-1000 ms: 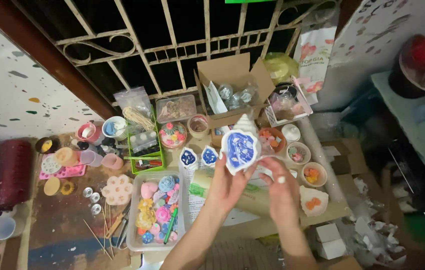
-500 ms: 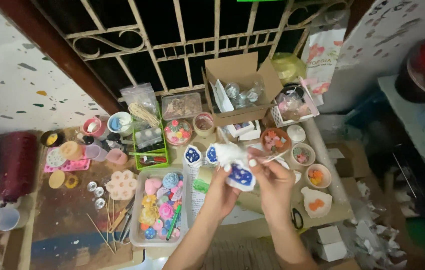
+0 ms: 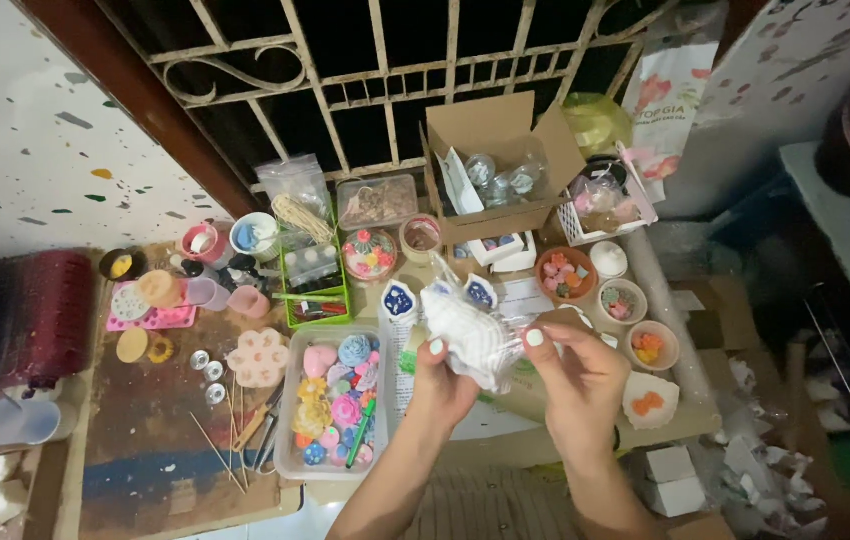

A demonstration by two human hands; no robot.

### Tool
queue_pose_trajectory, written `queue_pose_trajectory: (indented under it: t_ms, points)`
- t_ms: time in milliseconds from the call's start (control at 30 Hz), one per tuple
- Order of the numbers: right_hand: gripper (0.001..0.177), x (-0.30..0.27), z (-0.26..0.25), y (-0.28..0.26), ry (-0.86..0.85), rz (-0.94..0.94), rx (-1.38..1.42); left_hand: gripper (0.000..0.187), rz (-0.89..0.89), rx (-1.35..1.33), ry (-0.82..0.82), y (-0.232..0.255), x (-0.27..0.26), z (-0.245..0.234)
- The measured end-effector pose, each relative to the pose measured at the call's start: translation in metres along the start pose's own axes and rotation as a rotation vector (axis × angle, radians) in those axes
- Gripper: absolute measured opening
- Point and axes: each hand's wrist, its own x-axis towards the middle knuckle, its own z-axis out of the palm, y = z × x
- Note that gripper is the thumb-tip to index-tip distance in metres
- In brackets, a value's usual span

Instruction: Packaging decorative blue and white candles into a larger white base and wrapping them in plastic wrap.

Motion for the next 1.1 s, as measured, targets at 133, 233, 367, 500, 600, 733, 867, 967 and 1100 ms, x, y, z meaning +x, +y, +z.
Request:
queue_pose_trajectory:
  t_ms: [133,233,367,500,600,733,867,967,1100]
  points:
    - [0.014,0.001,0.006,-0.018,-0.017,-0.138,-0.128,0.089,0.000,-0.035,-0.040,0.007,-0.005,0.023]
    - [0.011,0.002,0.009,-0.029,-0.077,-0.320,-0.152,0.090,-0.018,-0.049,-0.082,0.007,-0.010,0.030]
    - [0.009,0.002,0.010,-0.030,-0.035,-0.224,-0.219,0.093,-0.086,-0.081,-0.195,0.009,-0.013,0.034]
    - [0.009,-0.001,0.011,-0.016,-0.060,-0.130,-0.223,0.096,-0.124,-0.061,-0.274,0.007,-0.012,0.000]
    - [0.012,-0.001,0.009,-0.004,-0.134,-0.206,-0.268,0.092,-0.093,-0.028,-0.352,0.011,-0.012,0.018]
    - [0.008,-0.001,0.008,0.002,-0.140,-0.081,-0.230,0.096,-0.074,-0.027,-0.318,0.013,-0.018,0.031]
    - [0.029,0.006,0.017,-0.001,-0.265,0.232,0.148,0.106,-0.072,-0.040,-0.247,0.015,-0.015,0.045]
    - [0.048,0.006,0.021,0.008,-0.162,0.427,0.305,0.106,-0.059,-0.078,-0.246,0.006,-0.014,0.043]
    - [0.049,0.006,0.020,0.012,0.018,0.668,0.366,0.091,-0.089,-0.325,-0.089,-0.003,-0.008,0.032]
